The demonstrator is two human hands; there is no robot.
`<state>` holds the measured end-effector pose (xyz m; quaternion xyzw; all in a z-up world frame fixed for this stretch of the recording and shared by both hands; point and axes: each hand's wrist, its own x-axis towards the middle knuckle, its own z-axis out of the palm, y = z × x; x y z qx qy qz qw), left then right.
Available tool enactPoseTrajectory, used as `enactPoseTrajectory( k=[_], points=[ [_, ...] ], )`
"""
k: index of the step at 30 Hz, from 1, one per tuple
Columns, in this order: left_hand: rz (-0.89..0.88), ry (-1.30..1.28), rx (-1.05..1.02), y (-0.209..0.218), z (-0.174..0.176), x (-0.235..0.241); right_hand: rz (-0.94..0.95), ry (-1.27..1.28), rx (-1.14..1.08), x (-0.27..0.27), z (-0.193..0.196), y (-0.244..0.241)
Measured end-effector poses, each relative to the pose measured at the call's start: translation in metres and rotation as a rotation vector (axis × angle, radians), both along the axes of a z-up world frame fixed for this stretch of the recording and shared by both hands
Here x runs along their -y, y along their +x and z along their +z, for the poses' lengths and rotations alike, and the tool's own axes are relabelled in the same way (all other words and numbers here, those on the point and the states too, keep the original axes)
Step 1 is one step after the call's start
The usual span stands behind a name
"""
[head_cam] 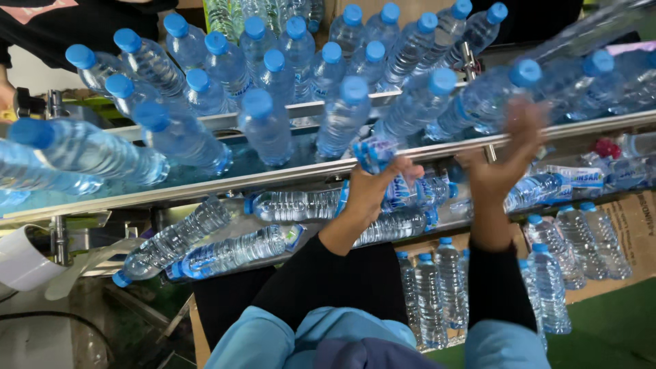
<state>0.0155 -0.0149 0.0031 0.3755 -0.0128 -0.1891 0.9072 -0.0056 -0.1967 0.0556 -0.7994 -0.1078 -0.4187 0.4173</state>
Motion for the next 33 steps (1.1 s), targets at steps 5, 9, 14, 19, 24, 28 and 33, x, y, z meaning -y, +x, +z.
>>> enactPoseTrajectory(
  k=[5,9,14,19,24,28,33],
  points=[
    [-0.103,0.263,-0.322,0.006,-0.033,0.011,0.257,0.194,-0.414,-0.031,0.001,-0.014],
    [-0.07,-0.171,-0.187,-0.005,-0.023,0.001,0.317,0.727,-0.239,-0.01,0.003,0.006],
    [-0.149,-0.163,-0.211,-0.008,-0.007,-0.013,0.137,-0.367,-0.046,-0.024,0.064,0.064],
    [-0.111,-0.25,-0.193,-0.007,-0.025,-0.014,0.141,-0.67,0.092,-0.015,0.06,0.088],
    [-0.128,-0.267,-0.163,-0.008,-0.025,-0.019,0.064,-0.291,0.027,-0.007,0.029,0.066],
    [-0.145,-0.285,-0.154,-0.009,-0.02,-0.019,0.066,-0.154,0.059,0.015,0.008,0.064],
    [-0.146,-0.222,-0.129,-0.011,-0.013,-0.019,-0.139,0.072,0.19,0.035,0.009,0.067]
  ],
)
